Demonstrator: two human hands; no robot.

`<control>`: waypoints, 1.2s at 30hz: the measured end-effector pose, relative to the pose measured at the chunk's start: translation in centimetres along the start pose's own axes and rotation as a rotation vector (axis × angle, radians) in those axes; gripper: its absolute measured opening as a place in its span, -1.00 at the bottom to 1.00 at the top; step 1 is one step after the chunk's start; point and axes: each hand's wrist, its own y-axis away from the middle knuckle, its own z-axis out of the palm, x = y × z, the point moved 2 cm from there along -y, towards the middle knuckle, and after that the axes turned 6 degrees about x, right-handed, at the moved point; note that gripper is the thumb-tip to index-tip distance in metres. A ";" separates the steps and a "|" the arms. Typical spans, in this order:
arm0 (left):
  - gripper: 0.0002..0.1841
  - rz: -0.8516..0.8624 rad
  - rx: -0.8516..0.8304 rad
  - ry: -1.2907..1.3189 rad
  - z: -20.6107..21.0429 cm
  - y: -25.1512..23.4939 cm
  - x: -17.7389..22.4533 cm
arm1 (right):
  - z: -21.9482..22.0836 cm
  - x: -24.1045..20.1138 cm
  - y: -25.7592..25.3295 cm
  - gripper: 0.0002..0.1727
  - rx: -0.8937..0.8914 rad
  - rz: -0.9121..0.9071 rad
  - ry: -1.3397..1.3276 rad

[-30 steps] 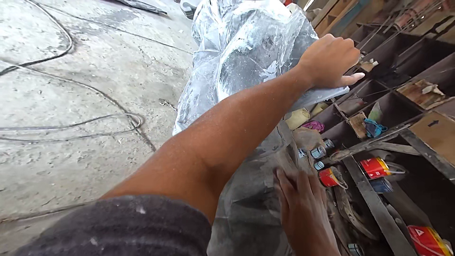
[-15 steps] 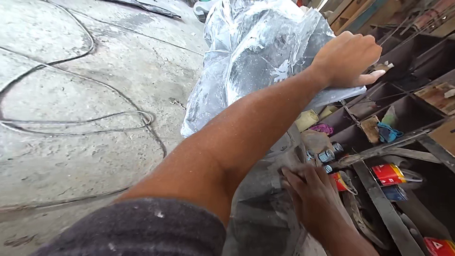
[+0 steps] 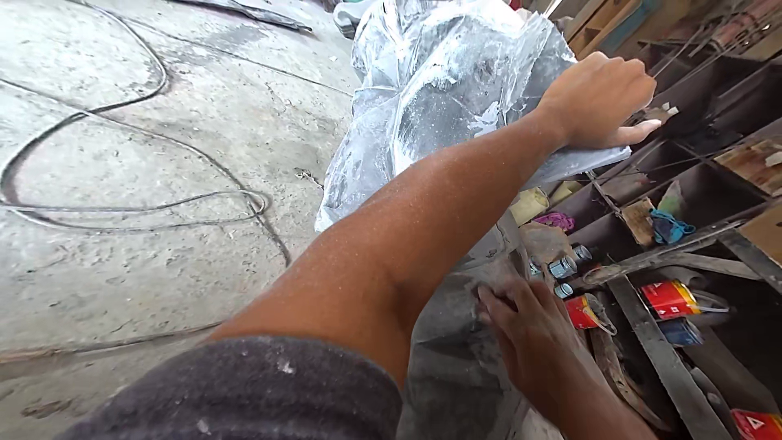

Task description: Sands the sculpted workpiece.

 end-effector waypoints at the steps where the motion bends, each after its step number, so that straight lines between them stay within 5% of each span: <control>1: -0.36 0.004 0.011 0.004 0.1 0.1 0.1 | -0.5 -0.5 1.1 -0.57 0.017 -0.013 -0.004; 8: -0.37 0.026 -0.008 0.043 0.8 -0.1 0.3 | 0.7 1.0 -1.3 -0.63 -0.029 0.117 0.063; 13: -0.42 0.026 0.018 0.034 1.2 -0.2 0.2 | -0.4 -0.4 2.2 -0.59 0.056 0.106 0.056; 18: -0.41 0.025 -0.020 0.040 1.5 -0.5 1.0 | 1.4 1.2 -1.5 -0.66 -0.020 0.137 0.044; 23: -0.43 0.026 -0.008 0.031 1.6 -0.6 0.8 | 0.1 -0.6 2.4 -0.60 0.086 0.079 0.063; 28: -0.40 0.007 -0.008 0.027 1.9 -0.5 1.2 | 1.4 0.8 -1.6 -0.66 -0.003 0.152 0.033; 33: -0.41 -0.007 -0.030 -0.006 1.2 -0.4 0.8 | -0.1 -1.6 2.7 -0.60 0.099 0.155 0.081; 36: -0.42 -0.006 -0.021 0.001 1.1 -0.4 0.6 | 0.9 -0.1 -0.3 -0.66 0.087 0.181 0.081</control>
